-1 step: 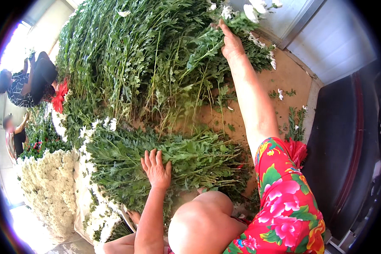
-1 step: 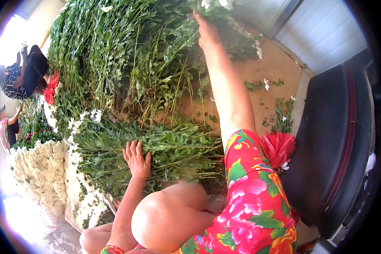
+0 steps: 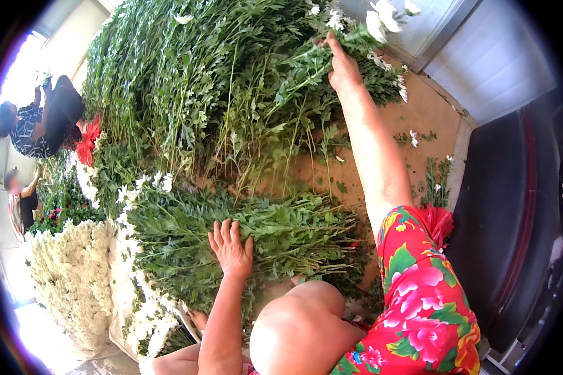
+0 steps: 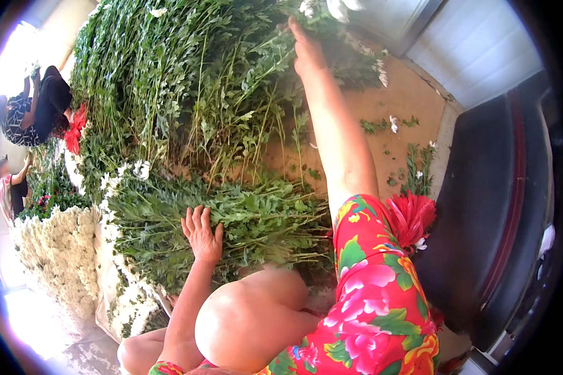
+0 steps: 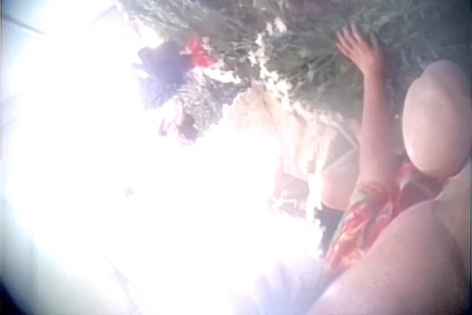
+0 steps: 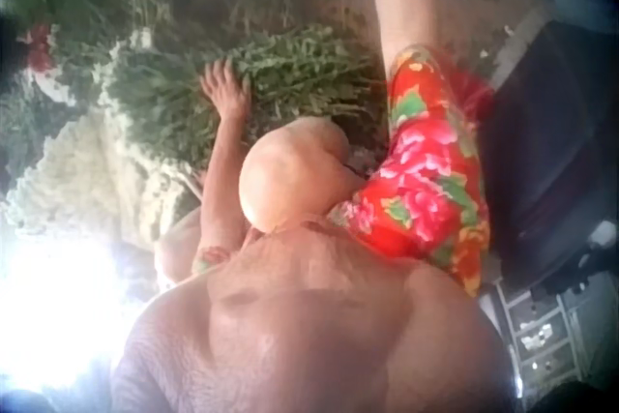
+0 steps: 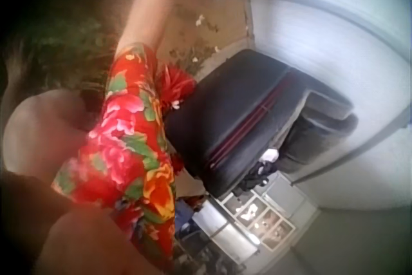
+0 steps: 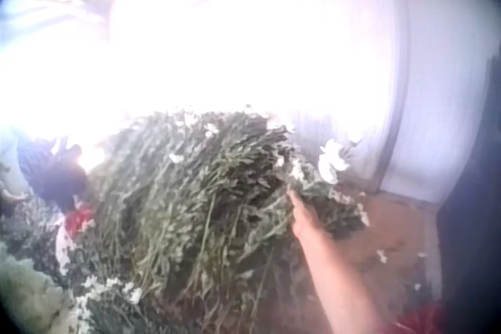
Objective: The person sorts stems of white flowers into bundles on the floor and ties each bundle with a red ribbon.
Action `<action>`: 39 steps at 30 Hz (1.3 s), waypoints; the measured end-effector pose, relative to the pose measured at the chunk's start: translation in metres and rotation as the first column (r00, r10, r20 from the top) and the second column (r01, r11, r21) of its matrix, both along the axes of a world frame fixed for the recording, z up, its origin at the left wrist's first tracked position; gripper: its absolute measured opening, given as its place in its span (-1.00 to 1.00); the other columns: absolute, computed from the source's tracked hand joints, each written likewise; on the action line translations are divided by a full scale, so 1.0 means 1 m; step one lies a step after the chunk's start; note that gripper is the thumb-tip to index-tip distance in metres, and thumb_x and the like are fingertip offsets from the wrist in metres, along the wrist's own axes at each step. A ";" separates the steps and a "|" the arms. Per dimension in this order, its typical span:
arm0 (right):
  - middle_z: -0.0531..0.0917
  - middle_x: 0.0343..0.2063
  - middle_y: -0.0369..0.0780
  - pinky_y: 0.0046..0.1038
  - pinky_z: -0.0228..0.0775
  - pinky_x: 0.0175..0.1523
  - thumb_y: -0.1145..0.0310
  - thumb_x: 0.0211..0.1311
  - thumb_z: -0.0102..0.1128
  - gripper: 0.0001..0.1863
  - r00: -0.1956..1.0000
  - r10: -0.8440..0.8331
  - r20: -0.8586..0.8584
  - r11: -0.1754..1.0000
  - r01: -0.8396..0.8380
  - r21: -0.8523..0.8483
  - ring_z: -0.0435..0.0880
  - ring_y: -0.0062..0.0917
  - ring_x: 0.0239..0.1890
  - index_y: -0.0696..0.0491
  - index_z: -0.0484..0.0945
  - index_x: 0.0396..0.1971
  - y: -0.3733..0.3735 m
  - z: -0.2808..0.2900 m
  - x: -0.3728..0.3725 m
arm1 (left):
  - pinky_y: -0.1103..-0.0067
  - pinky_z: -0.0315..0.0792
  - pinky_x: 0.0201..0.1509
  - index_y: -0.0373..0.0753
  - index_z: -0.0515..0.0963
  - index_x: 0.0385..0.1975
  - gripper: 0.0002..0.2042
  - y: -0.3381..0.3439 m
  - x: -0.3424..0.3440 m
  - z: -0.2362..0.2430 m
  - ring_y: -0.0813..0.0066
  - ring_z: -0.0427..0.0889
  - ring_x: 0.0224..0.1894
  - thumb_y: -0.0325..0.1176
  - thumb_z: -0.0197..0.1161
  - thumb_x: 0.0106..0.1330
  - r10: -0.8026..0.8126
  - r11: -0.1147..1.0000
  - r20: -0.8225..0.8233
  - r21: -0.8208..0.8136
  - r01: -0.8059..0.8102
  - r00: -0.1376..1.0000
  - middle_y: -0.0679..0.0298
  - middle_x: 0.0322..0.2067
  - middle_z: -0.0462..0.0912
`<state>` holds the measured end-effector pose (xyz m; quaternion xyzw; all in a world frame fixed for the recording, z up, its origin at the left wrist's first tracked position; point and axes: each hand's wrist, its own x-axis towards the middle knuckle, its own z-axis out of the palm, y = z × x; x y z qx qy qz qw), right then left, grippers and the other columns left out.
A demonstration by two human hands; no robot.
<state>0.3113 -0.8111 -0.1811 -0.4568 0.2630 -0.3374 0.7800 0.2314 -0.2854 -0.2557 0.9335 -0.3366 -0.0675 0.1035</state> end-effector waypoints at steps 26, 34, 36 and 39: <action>0.48 -0.53 -0.32 -0.47 0.42 -0.19 0.03 0.49 0.19 -0.64 0.896 -0.431 0.108 0.679 0.400 -0.615 0.53 -0.53 -0.46 0.02 0.50 -0.35 0.056 0.410 -0.300 | 0.15 0.18 0.48 -0.17 0.47 0.24 -0.55 0.027 -0.001 0.011 -0.06 0.31 0.41 -0.26 0.33 0.37 0.042 0.870 -0.089 -0.486 -0.081 0.995 0.09 0.26 0.49; 0.58 -0.40 -0.30 -0.55 0.55 -0.36 -0.11 0.36 0.30 -0.47 0.973 -0.227 -0.038 0.480 0.078 -0.874 0.53 -0.61 -0.42 0.12 0.60 -0.07 0.188 0.426 -0.227 | 0.35 0.46 0.21 -0.25 0.50 0.12 -0.62 -0.025 -0.026 0.196 0.21 0.55 0.08 -0.28 0.36 0.37 -0.234 0.374 -0.071 -0.927 0.023 0.970 0.10 0.12 0.51; 0.53 -0.53 -0.30 -0.59 0.55 -0.43 -0.17 0.32 0.32 -0.43 0.977 -0.180 -0.113 0.466 -0.017 -0.885 0.49 -0.61 -0.53 0.14 0.59 -0.19 0.222 0.430 -0.213 | 0.38 0.51 0.11 -0.23 0.50 0.11 -0.56 -0.038 -0.029 0.248 0.30 0.59 0.01 -0.24 0.43 0.30 -0.385 0.231 0.135 -0.944 0.237 0.913 0.12 0.09 0.53; 0.49 -0.60 -0.32 -0.52 0.56 -0.33 -0.24 0.30 0.31 -0.36 0.981 -0.081 -0.176 0.421 -0.126 -0.898 0.50 -0.61 -0.52 0.17 0.61 -0.21 0.234 0.415 -0.170 | 0.38 0.51 0.05 -0.19 0.38 0.27 -0.31 -0.050 -0.058 0.307 0.33 0.59 0.02 -0.19 0.55 0.15 -0.342 0.097 -0.097 -0.993 -0.068 0.935 0.14 0.10 0.52</action>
